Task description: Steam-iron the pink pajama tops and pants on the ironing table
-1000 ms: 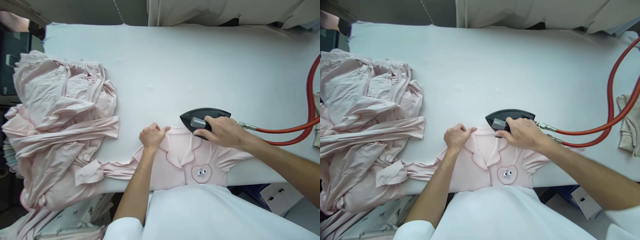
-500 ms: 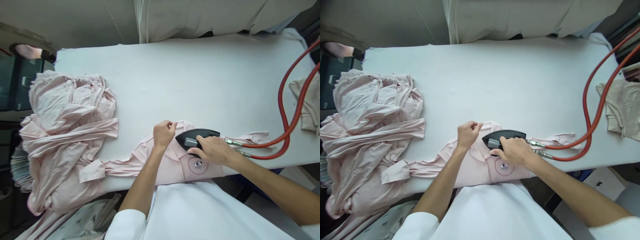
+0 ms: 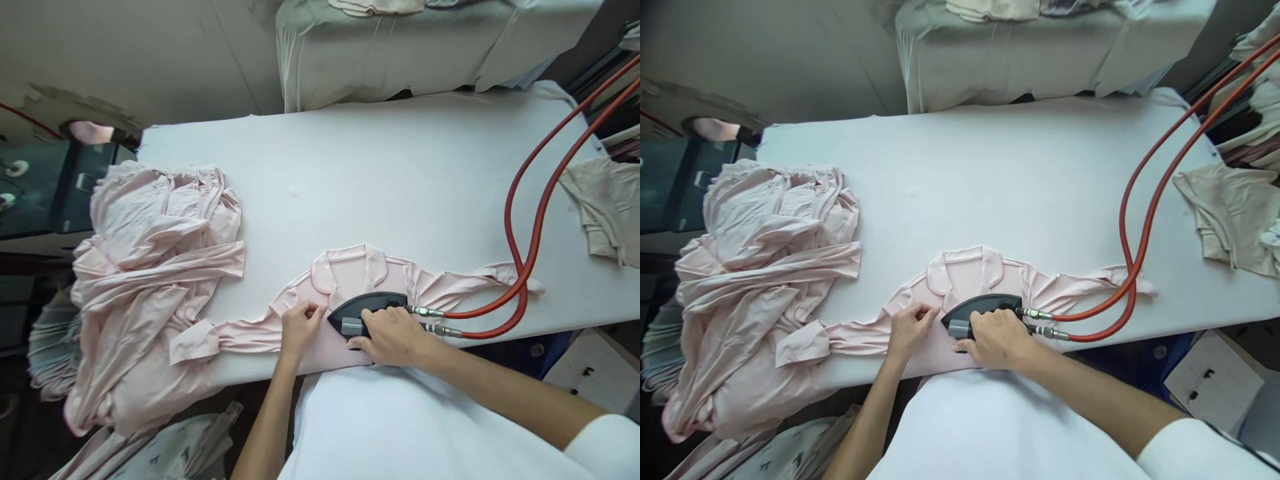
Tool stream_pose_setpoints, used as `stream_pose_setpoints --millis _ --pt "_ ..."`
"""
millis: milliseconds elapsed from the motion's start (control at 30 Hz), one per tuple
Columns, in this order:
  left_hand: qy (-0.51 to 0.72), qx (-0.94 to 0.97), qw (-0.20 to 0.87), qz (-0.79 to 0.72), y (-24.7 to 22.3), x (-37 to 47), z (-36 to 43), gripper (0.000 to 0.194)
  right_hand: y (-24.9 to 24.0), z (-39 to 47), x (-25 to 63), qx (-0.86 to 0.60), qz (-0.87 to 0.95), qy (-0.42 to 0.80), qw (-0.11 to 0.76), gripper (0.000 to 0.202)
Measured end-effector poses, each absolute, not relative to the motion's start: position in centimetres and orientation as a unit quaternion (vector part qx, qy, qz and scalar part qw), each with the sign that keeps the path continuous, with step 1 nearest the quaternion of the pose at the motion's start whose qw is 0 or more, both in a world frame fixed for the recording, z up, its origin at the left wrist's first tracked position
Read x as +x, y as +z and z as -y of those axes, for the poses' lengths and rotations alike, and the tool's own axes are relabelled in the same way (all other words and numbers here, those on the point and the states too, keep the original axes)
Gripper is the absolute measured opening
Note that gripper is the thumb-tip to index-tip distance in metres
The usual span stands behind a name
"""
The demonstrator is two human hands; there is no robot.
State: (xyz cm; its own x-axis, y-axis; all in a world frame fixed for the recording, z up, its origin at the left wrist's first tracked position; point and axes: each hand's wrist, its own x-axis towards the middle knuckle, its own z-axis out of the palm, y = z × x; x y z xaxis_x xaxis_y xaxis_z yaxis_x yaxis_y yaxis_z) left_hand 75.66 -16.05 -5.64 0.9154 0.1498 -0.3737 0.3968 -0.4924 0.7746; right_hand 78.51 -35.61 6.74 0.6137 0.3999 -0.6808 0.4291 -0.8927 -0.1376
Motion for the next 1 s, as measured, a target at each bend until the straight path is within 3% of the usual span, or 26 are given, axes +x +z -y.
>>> stream_pose_setpoints --millis 267,400,533,700,800,1000 --pt "-0.079 0.821 0.539 -0.172 -4.0 77.5 18.0 0.031 6.8 38.9 79.8 0.916 -0.183 -0.355 0.016 0.050" --pt "-0.078 0.827 0.541 -0.133 -3.5 82.1 19.9 0.026 6.7 39.8 83.6 0.911 -0.206 -0.357 0.015 0.052" --pt "-0.055 0.821 0.536 -0.189 -3.4 83.9 18.9 0.024 6.2 41.2 89.0 0.912 -0.232 -0.334 0.051 0.051" --pt "-0.173 0.802 0.547 -0.169 -2.7 84.8 18.8 0.020 6.5 46.2 94.3 0.938 -0.184 -0.283 0.080 0.060" --pt "-0.284 0.823 0.482 -0.098 -2.6 88.1 21.9 0.022 7.8 48.5 94.1 0.938 -0.184 -0.288 0.056 0.062" --pt "-0.254 0.835 0.470 -0.133 -3.5 92.9 27.0 0.011 8.5 46.6 89.4 0.926 -0.183 -0.329 -0.014 0.058"
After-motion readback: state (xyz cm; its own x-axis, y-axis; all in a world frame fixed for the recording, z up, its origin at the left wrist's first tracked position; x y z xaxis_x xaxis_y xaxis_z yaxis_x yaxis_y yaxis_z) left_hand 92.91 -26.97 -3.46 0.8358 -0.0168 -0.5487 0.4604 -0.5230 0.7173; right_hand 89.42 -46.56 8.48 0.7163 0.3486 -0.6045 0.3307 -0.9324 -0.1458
